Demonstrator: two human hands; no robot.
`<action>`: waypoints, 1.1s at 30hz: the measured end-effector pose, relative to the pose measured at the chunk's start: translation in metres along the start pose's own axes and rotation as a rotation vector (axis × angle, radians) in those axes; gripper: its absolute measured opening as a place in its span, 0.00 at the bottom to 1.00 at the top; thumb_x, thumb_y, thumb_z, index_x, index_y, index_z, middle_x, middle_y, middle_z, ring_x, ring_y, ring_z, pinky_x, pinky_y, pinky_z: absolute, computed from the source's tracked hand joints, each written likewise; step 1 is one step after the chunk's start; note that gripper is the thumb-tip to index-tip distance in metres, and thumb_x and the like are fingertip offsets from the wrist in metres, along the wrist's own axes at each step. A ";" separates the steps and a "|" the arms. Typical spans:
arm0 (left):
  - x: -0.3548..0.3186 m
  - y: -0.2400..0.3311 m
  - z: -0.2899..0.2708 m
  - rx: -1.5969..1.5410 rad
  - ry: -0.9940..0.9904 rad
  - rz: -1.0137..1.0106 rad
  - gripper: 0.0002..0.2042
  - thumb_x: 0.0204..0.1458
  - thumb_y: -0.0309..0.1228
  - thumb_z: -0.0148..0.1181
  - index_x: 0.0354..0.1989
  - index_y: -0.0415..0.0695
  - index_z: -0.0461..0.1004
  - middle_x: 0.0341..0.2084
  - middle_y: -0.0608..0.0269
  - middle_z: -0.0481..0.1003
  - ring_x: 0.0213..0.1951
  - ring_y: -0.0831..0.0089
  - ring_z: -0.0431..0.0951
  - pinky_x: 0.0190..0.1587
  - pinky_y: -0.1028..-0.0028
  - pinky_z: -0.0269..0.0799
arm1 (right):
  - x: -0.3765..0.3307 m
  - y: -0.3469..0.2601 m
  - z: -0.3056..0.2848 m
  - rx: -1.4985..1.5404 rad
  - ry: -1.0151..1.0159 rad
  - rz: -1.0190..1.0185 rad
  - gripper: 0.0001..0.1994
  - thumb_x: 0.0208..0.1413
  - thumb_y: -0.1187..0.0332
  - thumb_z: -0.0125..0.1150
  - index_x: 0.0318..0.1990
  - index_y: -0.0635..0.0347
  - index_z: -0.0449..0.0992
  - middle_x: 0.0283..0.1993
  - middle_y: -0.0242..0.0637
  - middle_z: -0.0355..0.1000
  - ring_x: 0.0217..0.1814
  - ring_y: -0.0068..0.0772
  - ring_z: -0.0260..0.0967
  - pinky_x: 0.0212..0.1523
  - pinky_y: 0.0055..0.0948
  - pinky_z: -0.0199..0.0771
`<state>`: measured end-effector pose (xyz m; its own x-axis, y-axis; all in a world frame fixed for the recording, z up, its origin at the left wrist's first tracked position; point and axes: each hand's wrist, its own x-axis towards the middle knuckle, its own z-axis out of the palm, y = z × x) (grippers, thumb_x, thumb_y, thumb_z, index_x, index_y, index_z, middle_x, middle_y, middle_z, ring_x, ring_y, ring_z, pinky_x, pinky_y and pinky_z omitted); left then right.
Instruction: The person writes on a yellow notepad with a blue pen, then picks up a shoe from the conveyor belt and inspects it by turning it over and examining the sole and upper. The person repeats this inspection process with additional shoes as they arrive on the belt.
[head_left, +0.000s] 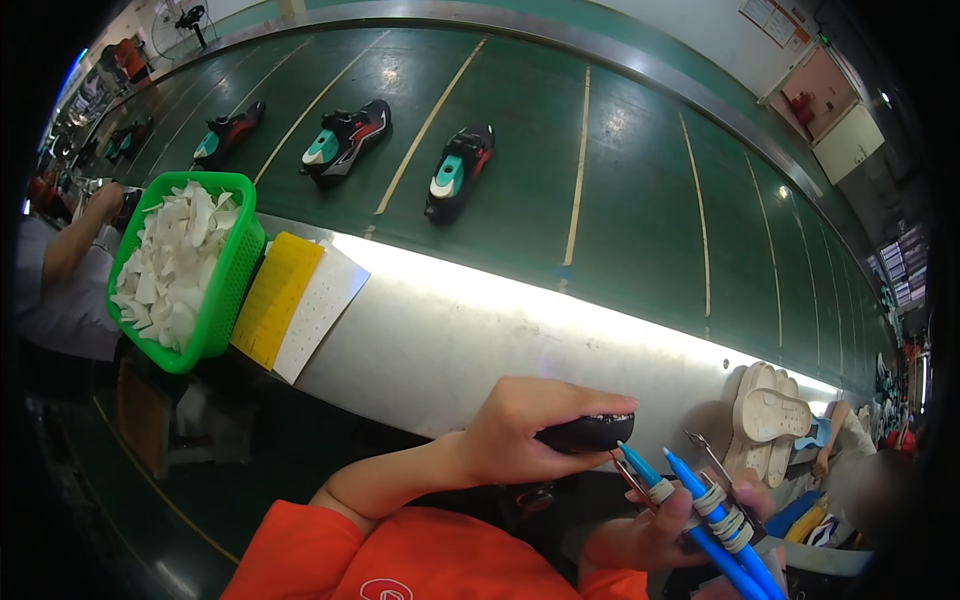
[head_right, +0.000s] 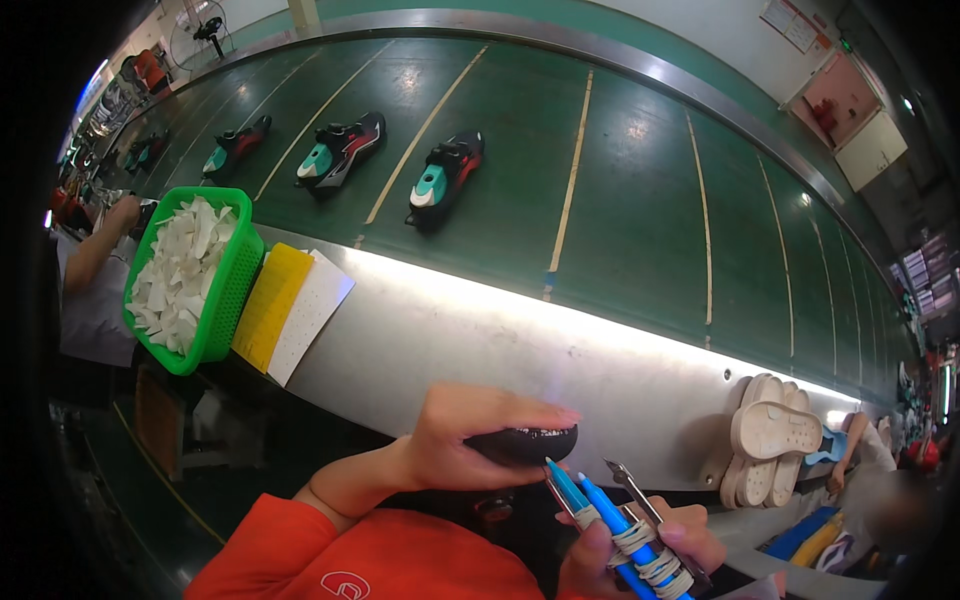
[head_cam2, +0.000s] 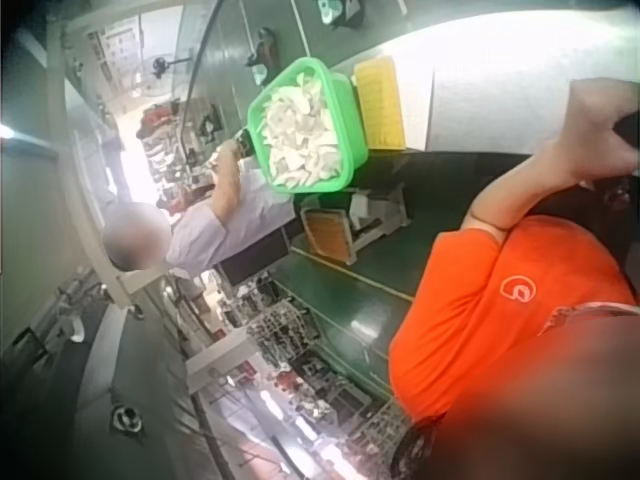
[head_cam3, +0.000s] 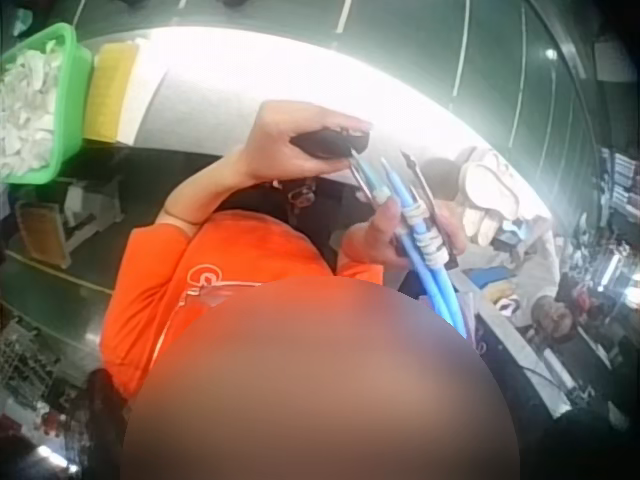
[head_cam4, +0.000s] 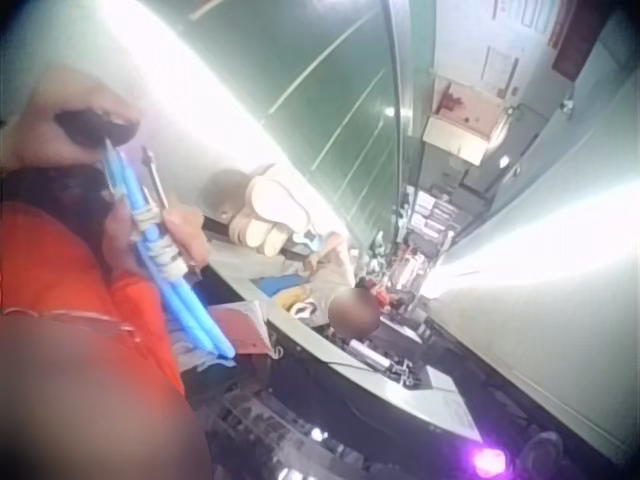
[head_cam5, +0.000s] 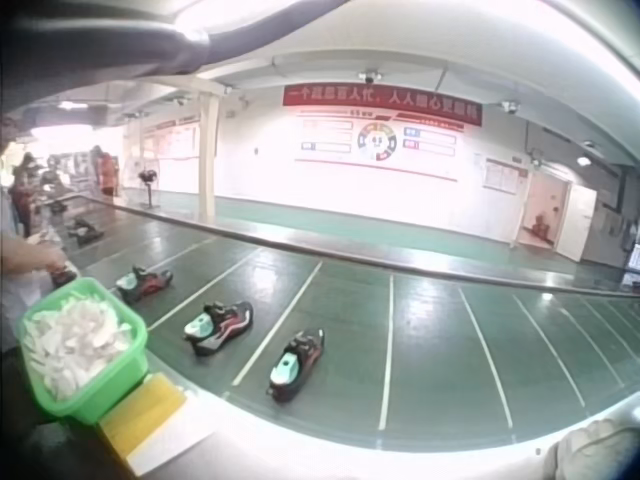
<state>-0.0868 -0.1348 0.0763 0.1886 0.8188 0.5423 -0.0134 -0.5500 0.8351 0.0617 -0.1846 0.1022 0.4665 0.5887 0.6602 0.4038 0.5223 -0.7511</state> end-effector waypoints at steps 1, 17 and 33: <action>0.000 0.001 0.001 0.000 -0.003 0.011 0.21 0.34 0.23 0.69 0.41 0.40 0.76 0.37 0.54 0.77 0.37 0.64 0.79 0.40 0.75 0.74 | 0.002 0.001 -0.004 -0.009 -0.009 0.006 0.27 0.48 0.67 0.62 0.51 0.67 0.55 0.31 0.46 0.64 0.15 0.29 0.66 0.12 0.18 0.72; -0.006 0.003 -0.009 0.107 0.039 0.015 0.19 0.35 0.24 0.71 0.39 0.39 0.76 0.35 0.56 0.78 0.35 0.67 0.80 0.40 0.76 0.74 | 0.010 0.034 -0.032 0.334 -0.023 0.432 0.26 0.49 0.53 0.56 0.45 0.65 0.58 0.28 0.34 0.59 0.12 0.18 0.57 0.08 0.14 0.58; -0.017 -0.126 -0.047 0.811 -0.084 -0.416 0.25 0.40 0.47 0.66 0.37 0.35 0.74 0.54 0.46 0.59 0.60 0.49 0.51 0.61 0.60 0.49 | -0.018 0.056 -0.052 0.517 -0.204 0.762 0.14 0.55 0.57 0.47 0.34 0.58 0.57 0.18 0.27 0.52 0.12 0.14 0.50 0.11 0.13 0.51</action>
<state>-0.1344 -0.0711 -0.0339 0.0948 0.9796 0.1771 0.7594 -0.1862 0.6234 0.1171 -0.1978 0.0477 0.2942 0.9556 0.0176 -0.3754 0.1325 -0.9173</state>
